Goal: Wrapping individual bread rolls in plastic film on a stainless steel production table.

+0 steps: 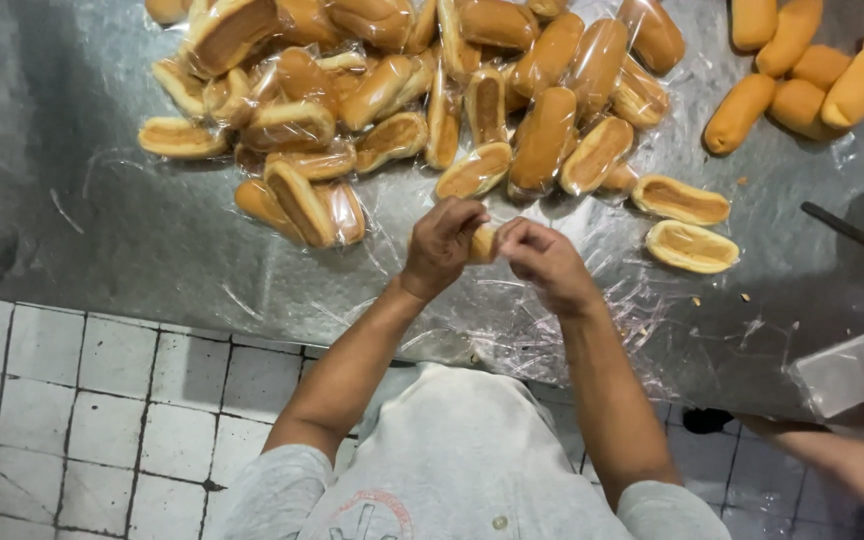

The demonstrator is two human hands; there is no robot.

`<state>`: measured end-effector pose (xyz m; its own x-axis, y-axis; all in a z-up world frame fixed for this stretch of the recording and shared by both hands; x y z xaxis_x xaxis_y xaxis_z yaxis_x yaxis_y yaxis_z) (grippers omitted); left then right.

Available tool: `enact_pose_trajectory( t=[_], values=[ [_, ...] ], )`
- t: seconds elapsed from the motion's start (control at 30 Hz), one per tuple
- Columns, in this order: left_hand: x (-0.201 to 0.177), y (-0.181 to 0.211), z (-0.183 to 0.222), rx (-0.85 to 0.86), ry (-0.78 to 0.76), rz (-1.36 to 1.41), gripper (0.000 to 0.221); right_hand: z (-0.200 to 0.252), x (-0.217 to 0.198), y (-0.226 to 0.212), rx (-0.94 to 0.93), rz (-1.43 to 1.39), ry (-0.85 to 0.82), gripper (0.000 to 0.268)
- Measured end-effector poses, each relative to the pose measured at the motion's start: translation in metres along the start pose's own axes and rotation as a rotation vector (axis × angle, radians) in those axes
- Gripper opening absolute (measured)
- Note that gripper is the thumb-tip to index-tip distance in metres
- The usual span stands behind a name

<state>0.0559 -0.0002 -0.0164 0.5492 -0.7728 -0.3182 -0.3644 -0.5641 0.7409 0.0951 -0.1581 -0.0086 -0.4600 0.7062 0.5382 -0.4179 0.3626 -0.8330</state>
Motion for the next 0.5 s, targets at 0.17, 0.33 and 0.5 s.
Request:
enact_pose_trajectory(
  t=[0.17, 0.33, 0.5],
  values=[
    [0.003, 0.016, -0.001, 0.058, 0.069, 0.036, 0.010, 0.009, -0.035, 0.010, -0.087, -0.502, 0.006, 0.021],
    [-0.001, 0.028, -0.012, 0.069, 0.080, 0.075, 0.009, 0.005, -0.022, -0.012, -0.127, -0.506, -0.099, 0.067],
    [-0.011, 0.019, -0.020, -0.242, -0.023, 0.288, 0.007, 0.008, -0.039, 0.004, 0.008, -0.125, 0.231, 0.015]
  ],
)
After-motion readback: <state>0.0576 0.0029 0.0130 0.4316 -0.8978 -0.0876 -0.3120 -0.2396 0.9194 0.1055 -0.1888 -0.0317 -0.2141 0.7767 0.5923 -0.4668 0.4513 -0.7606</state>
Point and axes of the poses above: each hand's wrist, its own z-axis away from the middle knuckle, its own x-axis out of the palm, y = z × x, the point moved 5 cm from there along -z, towards the middle knuckle, and after that the axes turned 9 degrees about -z, right-handed, at the moved point
